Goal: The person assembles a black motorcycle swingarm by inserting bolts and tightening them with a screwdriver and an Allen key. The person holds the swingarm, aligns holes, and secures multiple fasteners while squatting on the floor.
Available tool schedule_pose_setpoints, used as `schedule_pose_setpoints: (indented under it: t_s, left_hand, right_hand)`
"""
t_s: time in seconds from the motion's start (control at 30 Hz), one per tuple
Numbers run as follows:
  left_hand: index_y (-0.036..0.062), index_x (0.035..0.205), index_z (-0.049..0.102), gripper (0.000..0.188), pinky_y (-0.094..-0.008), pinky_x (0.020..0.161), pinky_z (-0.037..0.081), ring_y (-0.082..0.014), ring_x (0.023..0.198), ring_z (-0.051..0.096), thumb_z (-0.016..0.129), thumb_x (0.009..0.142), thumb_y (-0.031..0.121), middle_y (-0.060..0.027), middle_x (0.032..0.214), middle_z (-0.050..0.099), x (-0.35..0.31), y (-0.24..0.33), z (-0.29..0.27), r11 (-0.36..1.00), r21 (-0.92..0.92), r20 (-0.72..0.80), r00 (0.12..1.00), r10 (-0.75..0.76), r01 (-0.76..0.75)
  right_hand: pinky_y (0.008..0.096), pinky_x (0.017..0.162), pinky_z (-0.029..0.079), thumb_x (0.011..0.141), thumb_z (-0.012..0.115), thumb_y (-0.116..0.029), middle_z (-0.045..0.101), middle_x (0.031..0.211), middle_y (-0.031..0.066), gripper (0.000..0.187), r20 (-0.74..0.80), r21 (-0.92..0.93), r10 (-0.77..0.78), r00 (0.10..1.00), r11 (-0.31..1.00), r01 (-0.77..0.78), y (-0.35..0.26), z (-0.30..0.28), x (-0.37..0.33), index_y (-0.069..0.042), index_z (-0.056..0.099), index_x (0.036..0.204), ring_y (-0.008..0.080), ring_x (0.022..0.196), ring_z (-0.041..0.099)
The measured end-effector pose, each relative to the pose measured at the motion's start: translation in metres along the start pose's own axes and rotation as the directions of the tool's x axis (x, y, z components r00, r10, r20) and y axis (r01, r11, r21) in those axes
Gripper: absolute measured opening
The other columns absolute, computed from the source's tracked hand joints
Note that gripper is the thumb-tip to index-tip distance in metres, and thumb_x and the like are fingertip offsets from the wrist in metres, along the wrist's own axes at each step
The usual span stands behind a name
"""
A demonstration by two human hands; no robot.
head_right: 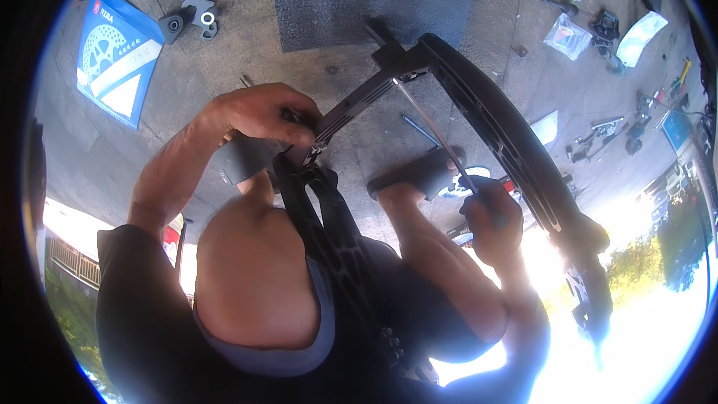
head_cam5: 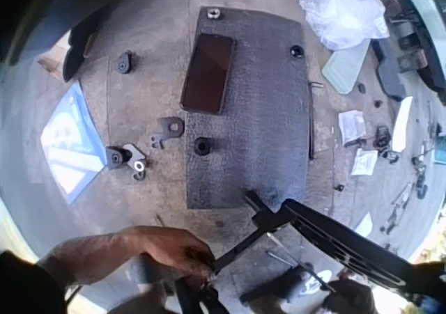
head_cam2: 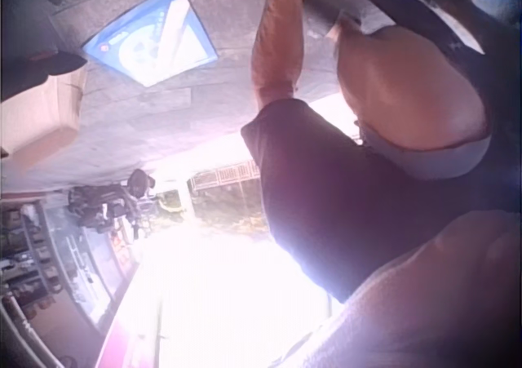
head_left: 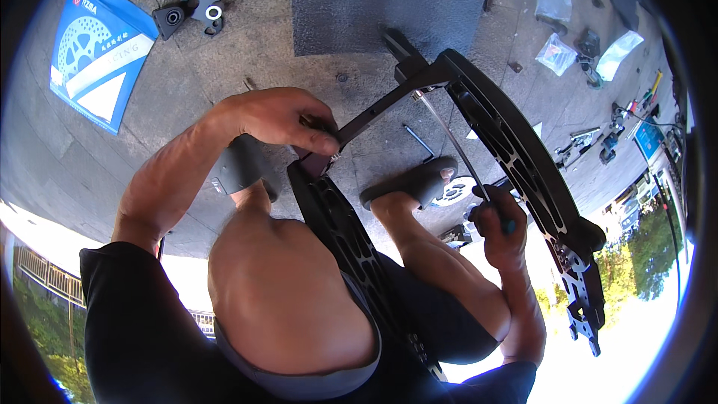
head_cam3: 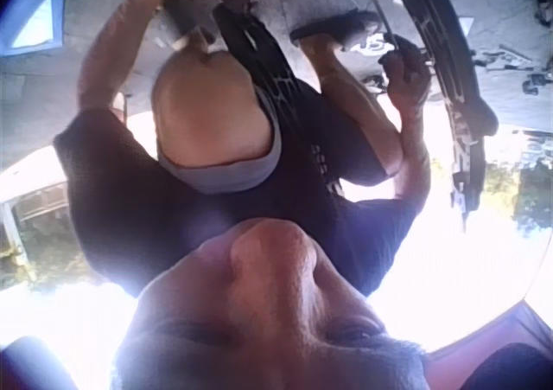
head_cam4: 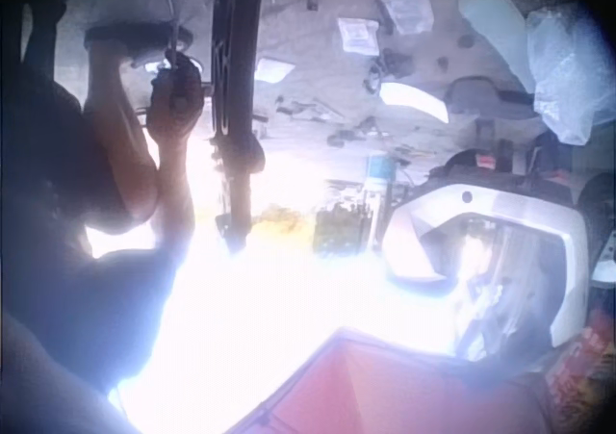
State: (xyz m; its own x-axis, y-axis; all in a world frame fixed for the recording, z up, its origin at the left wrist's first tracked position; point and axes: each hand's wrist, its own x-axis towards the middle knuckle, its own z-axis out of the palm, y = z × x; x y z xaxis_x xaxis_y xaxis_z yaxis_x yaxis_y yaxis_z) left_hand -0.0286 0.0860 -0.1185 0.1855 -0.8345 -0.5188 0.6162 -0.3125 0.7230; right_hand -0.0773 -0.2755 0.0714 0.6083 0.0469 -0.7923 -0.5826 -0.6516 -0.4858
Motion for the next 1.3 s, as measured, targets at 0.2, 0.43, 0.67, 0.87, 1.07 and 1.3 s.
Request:
schedule_pose_setpoints:
  t_s: [0.2, 0.43, 0.67, 0.87, 1.07, 1.3]
  left_hand:
    - [0.0013, 0.119, 0.06, 0.082, -0.0389, 0.084, 0.052, -0.0253, 0.093, 0.065, 0.039, 0.088, 0.074, -0.0183, 0.099, 0.066, 0.072, 0.037, 0.02, 0.94, -0.337, -0.368, 0.91, -0.191, 0.061]
    - [0.0026, 0.106, 0.061, 0.082, -0.027, 0.05, 0.048, -0.0137, 0.05, 0.057, 0.035, 0.087, 0.078, -0.0093, 0.071, 0.065, 0.091, 0.056, 0.038, 0.797, -0.602, -0.352, 0.911, -0.213, -0.046]
    - [-0.0007, 0.104, 0.061, 0.082, -0.0285, 0.049, 0.048, -0.0132, 0.056, 0.056, 0.036, 0.087, 0.076, -0.0094, 0.074, 0.063, 0.085, 0.057, 0.043, 0.779, -0.623, -0.329, 0.927, -0.18, -0.07]
    - [0.0011, 0.102, 0.06, 0.081, -0.028, 0.05, 0.048, -0.0119, 0.056, 0.056, 0.037, 0.087, 0.077, -0.0071, 0.072, 0.06, 0.082, 0.055, 0.049, 0.759, -0.644, -0.361, 0.913, -0.189, -0.097]
    - [0.0018, 0.097, 0.06, 0.079, -0.0277, 0.05, 0.048, -0.0113, 0.055, 0.056, 0.036, 0.088, 0.076, -0.0062, 0.07, 0.059, 0.075, 0.057, 0.045, 0.774, -0.613, -0.407, 0.904, -0.133, -0.162]
    - [0.0004, 0.09, 0.06, 0.079, -0.0287, 0.048, 0.046, -0.0123, 0.054, 0.056, 0.037, 0.087, 0.076, -0.0069, 0.067, 0.058, 0.061, 0.062, 0.044, 0.781, -0.597, -0.429, 0.896, -0.114, -0.186]
  right_hand:
    - [0.0254, 0.064, 0.047, 0.089, 0.058, -0.008, 0.063, 0.076, 0.0053, 0.025, -0.1, -0.067, 0.017, 0.995, 0.997, -0.024, -0.008, 0.002, 0.0, 0.001, 0.062, 0.112, 0.0112, 0.068, 0.058]
    - [0.0231, 0.058, 0.042, 0.092, 0.055, -0.013, 0.058, 0.07, 0.0027, 0.027, 0.029, 0.134, 0.066, 0.997, 0.989, -0.069, -0.008, -0.002, 0.003, 0.003, 0.062, 0.113, 0.009, 0.062, 0.052]
    - [0.0235, 0.056, 0.044, 0.093, 0.058, -0.012, 0.059, 0.076, 0.0034, 0.026, -0.09, -0.107, -0.126, 0.988, 0.987, 0.116, 0.0, 0.007, -0.004, 0.005, 0.061, 0.112, 0.0072, 0.062, 0.053]
    - [0.0247, 0.055, 0.046, 0.089, 0.058, -0.005, 0.063, 0.077, 0.006, 0.023, -0.11, -0.246, -0.267, 0.957, 0.941, 0.234, -0.006, 0.008, -0.006, 0.003, 0.063, 0.109, 0.0089, 0.063, 0.057]
    - [0.0248, 0.055, 0.046, 0.088, 0.057, -0.003, 0.065, 0.076, 0.0071, 0.022, -0.13, -0.348, -0.412, 0.902, 0.87, 0.348, -0.014, 0.011, -0.003, 0.002, 0.064, 0.108, 0.011, 0.061, 0.059]
    - [0.0235, 0.056, 0.046, 0.09, 0.058, -0.004, 0.062, 0.076, 0.006, 0.02, -0.109, -0.287, -0.377, 0.92, 0.898, 0.334, -0.026, 0.012, -0.005, 0.003, 0.063, 0.108, 0.0089, 0.062, 0.056]
